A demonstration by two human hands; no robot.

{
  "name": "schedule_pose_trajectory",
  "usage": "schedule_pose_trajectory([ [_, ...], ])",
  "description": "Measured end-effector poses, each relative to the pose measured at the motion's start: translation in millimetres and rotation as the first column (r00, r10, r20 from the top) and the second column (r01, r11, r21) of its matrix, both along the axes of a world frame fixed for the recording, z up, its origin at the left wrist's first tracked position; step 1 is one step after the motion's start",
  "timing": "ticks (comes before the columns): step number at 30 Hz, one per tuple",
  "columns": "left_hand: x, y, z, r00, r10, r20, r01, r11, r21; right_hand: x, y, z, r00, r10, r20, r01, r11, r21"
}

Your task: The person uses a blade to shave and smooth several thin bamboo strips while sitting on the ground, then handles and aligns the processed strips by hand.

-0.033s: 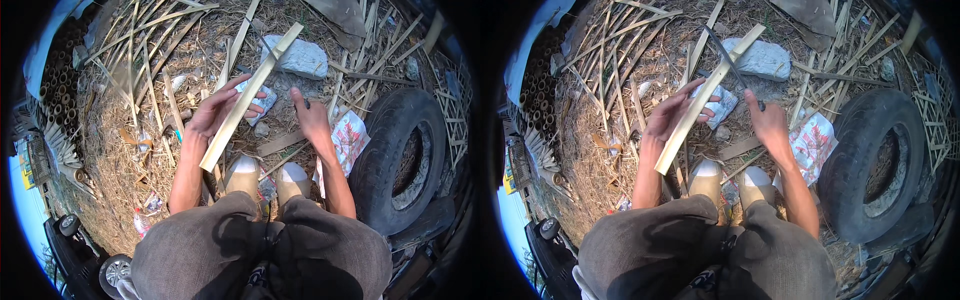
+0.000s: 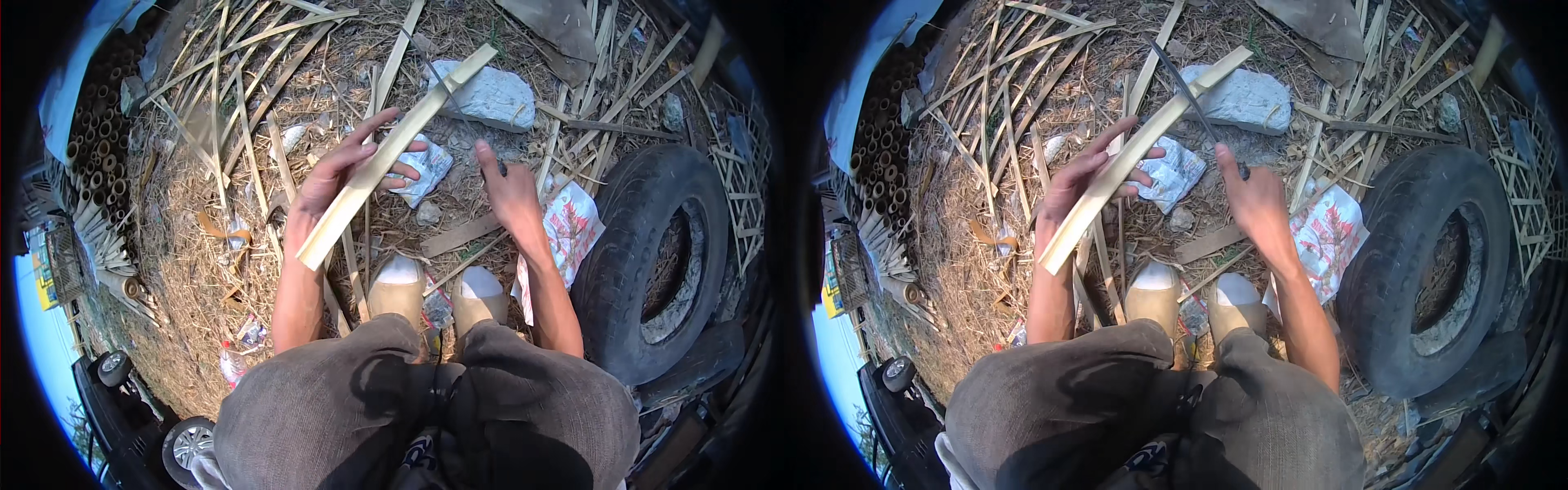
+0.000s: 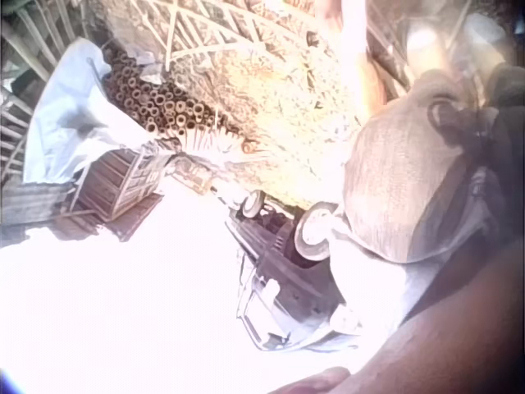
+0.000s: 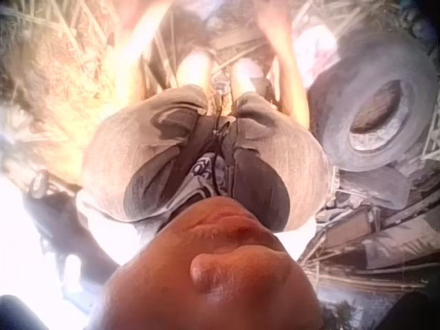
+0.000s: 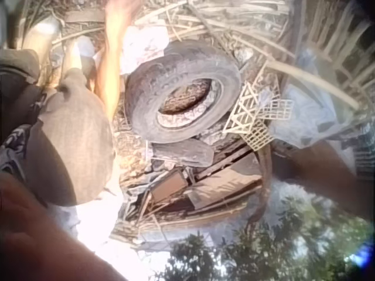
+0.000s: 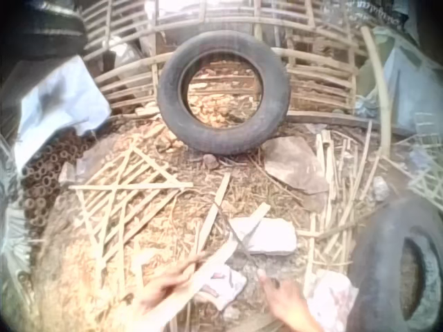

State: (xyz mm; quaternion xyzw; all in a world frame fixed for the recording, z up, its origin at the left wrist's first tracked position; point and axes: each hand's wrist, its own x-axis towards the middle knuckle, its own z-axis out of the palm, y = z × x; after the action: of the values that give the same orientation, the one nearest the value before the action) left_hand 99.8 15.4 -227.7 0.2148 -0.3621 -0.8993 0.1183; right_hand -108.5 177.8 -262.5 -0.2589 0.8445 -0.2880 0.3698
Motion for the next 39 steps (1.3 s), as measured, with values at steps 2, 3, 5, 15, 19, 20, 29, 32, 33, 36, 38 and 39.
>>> schedule_pose_trajectory([
  [2, 9.2, -35.5, 40.8, 0.998, -0.053, 0.043, 0.059, 0.988, -0.144, -0.3, -12.2, 14.5, 0.999, 0.024, 0.031, -0.022, 0.998, -0.052],
  [3, 7.8, -48.0, 62.6, 0.994, -0.084, 0.071, 0.097, 0.973, -0.212, -0.9, -16.1, 18.1, 0.999, 0.024, 0.031, -0.022, 0.997, -0.071],
  [5, -10.4, -66.2, 103.8, 0.989, -0.141, -0.041, 0.131, 0.973, -0.189, -6.6, -20.0, 28.7, 0.998, 0.014, 0.06, -0.01, 0.998, -0.069],
  [15, -60.6, -96.7, 171.7, 0.916, -0.045, 0.4, 0.289, 0.763, -0.578, -6.7, 29.4, 44.8, 0.938, -0.149, 0.314, 0.234, 0.938, -0.254],
  [19, -99.4, -81.6, 201.2, 0.875, -0.03, 0.482, 0.34, 0.747, -0.571, -13.5, 35.1, 76.3, 0.893, -0.183, 0.412, 0.316, 0.905, -0.284],
  [20, -105.3, -83.2, 209.9, 0.877, -0.144, 0.458, 0.394, 0.762, -0.514, -13.1, 34.7, 79.8, 0.872, -0.175, 0.457, 0.329, 0.901, -0.282],
  [29, -147.6, -67.1, 199.5, 0.834, -0.236, 0.498, 0.468, 0.782, -0.413, -10.0, 30.4, 51.1, 0.826, -0.224, 0.517, 0.349, 0.924, -0.158],
  [32, -141.1, -78.8, 195.8, 0.802, -0.128, 0.583, 0.478, 0.724, -0.498, -22.6, 26.6, 44.2, 0.891, -0.198, 0.409, 0.253, 0.964, -0.086],
  [33, -142.0, -81.4, 197.1, 0.774, 0.006, 0.633, 0.489, 0.63, -0.604, -29.2, 22.5, 47.1, 0.863, -0.203, 0.462, 0.25, 0.967, -0.042],
  [36, -149.4, -70.8, 208.5, 0.893, 0.249, 0.376, 0.061, 0.76, -0.647, -48.1, 14.8, 82.3, 0.881, -0.204, 0.427, 0.213, 0.977, 0.027],
  [38, -150.9, -54.6, 207.5, 0.865, 0.501, -0.024, -0.482, 0.816, -0.32, -61.0, 11.0, 98.4, 0.862, -0.226, 0.454, 0.244, 0.97, 0.02],
  [39, -154.0, -40.6, 209.7, 0.757, 0.617, -0.216, -0.646, 0.657, -0.387, -64.0, 13.8, 102.6, 0.832, -0.25, 0.495, 0.271, 0.962, 0.029],
])
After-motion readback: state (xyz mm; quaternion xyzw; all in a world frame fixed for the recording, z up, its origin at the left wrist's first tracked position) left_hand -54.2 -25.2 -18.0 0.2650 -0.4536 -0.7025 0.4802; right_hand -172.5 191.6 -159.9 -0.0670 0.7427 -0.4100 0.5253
